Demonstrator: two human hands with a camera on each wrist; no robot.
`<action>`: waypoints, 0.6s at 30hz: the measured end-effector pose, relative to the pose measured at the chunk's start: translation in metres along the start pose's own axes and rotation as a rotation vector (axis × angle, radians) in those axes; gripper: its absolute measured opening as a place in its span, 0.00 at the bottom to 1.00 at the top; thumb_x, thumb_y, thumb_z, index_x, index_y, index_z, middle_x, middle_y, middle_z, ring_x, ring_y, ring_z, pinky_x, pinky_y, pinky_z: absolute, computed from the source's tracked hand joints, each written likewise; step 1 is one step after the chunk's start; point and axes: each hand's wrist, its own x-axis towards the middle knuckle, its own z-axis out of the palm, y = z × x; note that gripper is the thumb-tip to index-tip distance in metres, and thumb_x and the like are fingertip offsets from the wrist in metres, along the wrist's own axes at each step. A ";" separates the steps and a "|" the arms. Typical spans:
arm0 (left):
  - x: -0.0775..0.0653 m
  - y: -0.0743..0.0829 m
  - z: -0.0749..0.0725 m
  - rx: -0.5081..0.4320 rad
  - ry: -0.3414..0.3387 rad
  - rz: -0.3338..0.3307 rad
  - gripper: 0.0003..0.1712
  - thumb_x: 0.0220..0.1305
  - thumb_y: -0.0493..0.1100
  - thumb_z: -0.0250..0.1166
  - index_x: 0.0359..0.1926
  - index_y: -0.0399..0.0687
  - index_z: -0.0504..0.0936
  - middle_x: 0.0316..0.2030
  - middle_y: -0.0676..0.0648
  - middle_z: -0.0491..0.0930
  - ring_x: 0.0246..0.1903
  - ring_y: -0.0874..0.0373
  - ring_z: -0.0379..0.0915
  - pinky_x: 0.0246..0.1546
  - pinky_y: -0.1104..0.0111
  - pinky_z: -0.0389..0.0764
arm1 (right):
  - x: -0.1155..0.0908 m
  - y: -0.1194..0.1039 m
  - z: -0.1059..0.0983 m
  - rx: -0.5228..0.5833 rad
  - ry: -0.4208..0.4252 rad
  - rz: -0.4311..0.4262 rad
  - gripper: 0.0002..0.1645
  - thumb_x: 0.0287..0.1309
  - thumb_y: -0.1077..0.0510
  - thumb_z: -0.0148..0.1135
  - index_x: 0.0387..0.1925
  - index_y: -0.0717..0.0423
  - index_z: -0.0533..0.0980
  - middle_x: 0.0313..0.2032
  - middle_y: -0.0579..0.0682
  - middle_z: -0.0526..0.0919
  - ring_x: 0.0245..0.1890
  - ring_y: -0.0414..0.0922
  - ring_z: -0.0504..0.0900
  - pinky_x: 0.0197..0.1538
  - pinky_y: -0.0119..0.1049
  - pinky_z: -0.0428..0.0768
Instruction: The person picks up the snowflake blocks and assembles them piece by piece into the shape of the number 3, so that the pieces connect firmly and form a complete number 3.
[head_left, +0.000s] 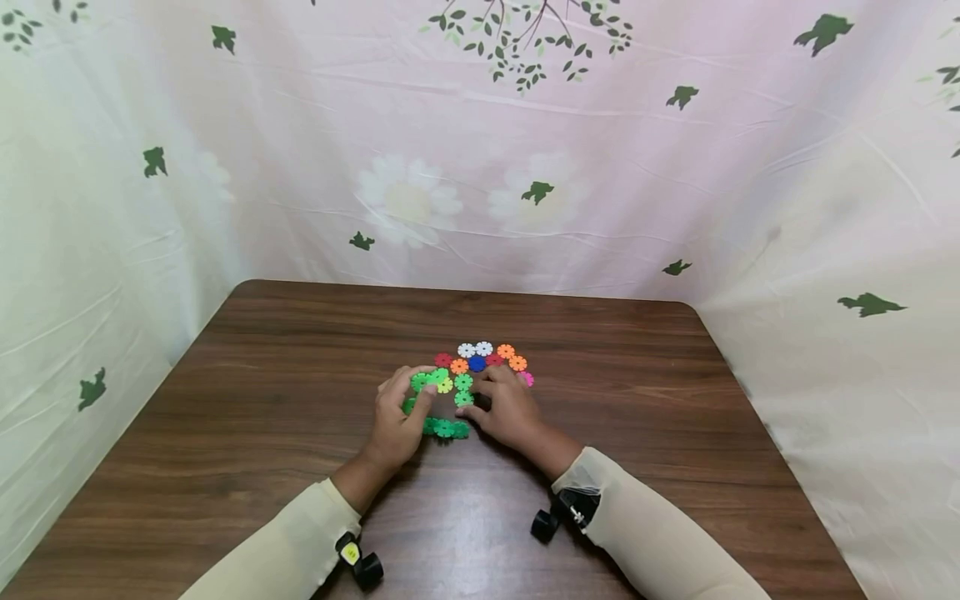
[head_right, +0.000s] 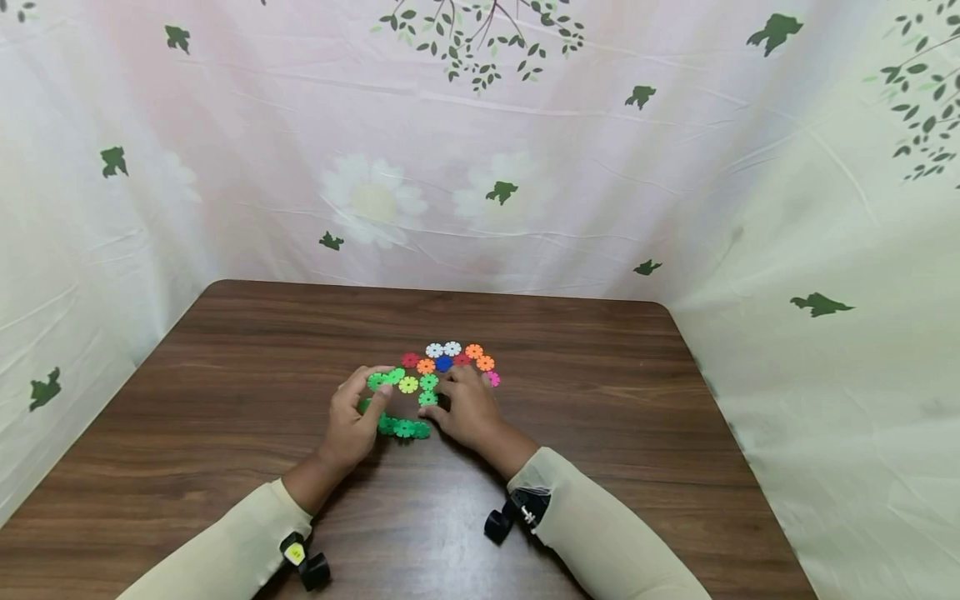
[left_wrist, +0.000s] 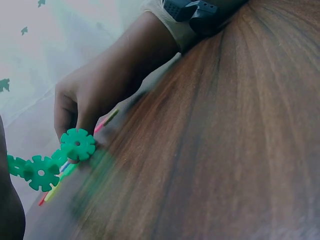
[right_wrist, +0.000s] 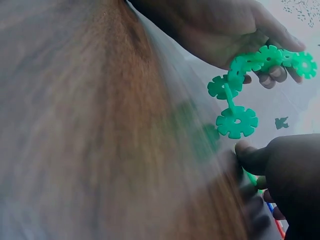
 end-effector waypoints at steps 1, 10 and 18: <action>0.000 0.000 0.000 -0.001 0.000 0.002 0.15 0.72 0.28 0.65 0.58 0.33 0.85 0.41 0.41 0.86 0.45 0.59 0.79 0.62 0.52 0.66 | 0.000 -0.001 0.000 -0.015 -0.007 0.003 0.21 0.60 0.44 0.83 0.48 0.52 0.92 0.49 0.50 0.87 0.52 0.50 0.82 0.56 0.53 0.79; 0.001 -0.005 -0.001 -0.025 0.000 0.033 0.17 0.73 0.27 0.64 0.59 0.39 0.86 0.40 0.45 0.86 0.42 0.60 0.80 0.57 0.60 0.73 | 0.001 -0.004 -0.003 0.126 -0.049 0.051 0.12 0.64 0.53 0.79 0.46 0.54 0.89 0.52 0.51 0.85 0.56 0.53 0.78 0.56 0.56 0.68; 0.001 -0.005 -0.002 -0.037 -0.004 0.045 0.17 0.73 0.26 0.64 0.59 0.40 0.86 0.38 0.46 0.85 0.40 0.62 0.78 0.53 0.62 0.75 | 0.001 -0.007 -0.003 0.231 -0.068 0.065 0.13 0.61 0.58 0.81 0.45 0.53 0.84 0.49 0.51 0.86 0.55 0.51 0.79 0.58 0.57 0.66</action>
